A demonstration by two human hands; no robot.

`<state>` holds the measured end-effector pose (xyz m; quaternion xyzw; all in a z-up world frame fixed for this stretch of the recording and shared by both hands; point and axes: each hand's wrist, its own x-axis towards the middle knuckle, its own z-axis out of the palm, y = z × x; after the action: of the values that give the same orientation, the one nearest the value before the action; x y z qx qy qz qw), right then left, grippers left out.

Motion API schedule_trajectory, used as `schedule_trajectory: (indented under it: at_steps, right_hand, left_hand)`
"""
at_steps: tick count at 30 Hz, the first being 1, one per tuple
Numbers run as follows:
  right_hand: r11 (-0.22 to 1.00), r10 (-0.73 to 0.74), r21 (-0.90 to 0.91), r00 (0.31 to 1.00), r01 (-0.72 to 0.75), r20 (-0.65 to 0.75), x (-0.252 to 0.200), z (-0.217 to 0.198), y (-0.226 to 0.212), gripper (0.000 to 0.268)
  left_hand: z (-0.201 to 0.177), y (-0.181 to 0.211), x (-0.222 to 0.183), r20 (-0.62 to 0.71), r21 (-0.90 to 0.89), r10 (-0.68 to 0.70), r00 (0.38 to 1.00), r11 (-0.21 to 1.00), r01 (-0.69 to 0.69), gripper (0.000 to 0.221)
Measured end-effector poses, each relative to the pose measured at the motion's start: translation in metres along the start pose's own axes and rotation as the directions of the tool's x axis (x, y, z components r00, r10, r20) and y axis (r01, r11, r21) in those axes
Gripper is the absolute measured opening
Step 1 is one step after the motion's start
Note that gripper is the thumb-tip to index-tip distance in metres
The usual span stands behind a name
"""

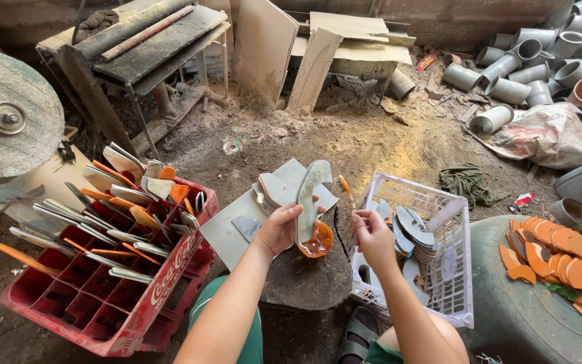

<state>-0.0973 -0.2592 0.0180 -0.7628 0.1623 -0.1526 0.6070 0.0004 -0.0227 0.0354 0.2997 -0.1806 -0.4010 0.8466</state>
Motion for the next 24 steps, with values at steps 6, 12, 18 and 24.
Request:
schedule_trajectory:
  at_steps: [6, 12, 18, 24]
  right_hand:
    - [0.968, -0.232, -0.125, 0.968, 0.219, -0.096, -0.005, 0.029, 0.003, 0.022]
    - [0.873, -0.288, -0.44, 0.95, 0.208, -0.122, -0.014, 0.037, -0.006, 0.02]
    - [0.828, -0.466, -0.406, 0.878, 0.388, -0.112, -0.011, 0.036, -0.015, 0.017]
    - [0.9, -0.268, -0.402, 0.943, 0.171, -0.2, -0.003, 0.028, -0.005, 0.021]
  left_hand:
    - [0.009, -0.008, 0.002, 0.061, 0.008, -0.041, 0.997, 0.999, 0.041, 0.055]
    - [0.012, -0.007, 0.001, 0.032, -0.005, -0.005, 0.999, 1.0, 0.005, 0.054]
    - [0.014, -0.004, 0.0, 0.023, -0.02, 0.008, 1.0, 1.0, -0.008, 0.055]
    - [0.012, -0.005, 0.001, 0.009, -0.009, -0.019, 1.0, 1.0, 0.019, 0.055]
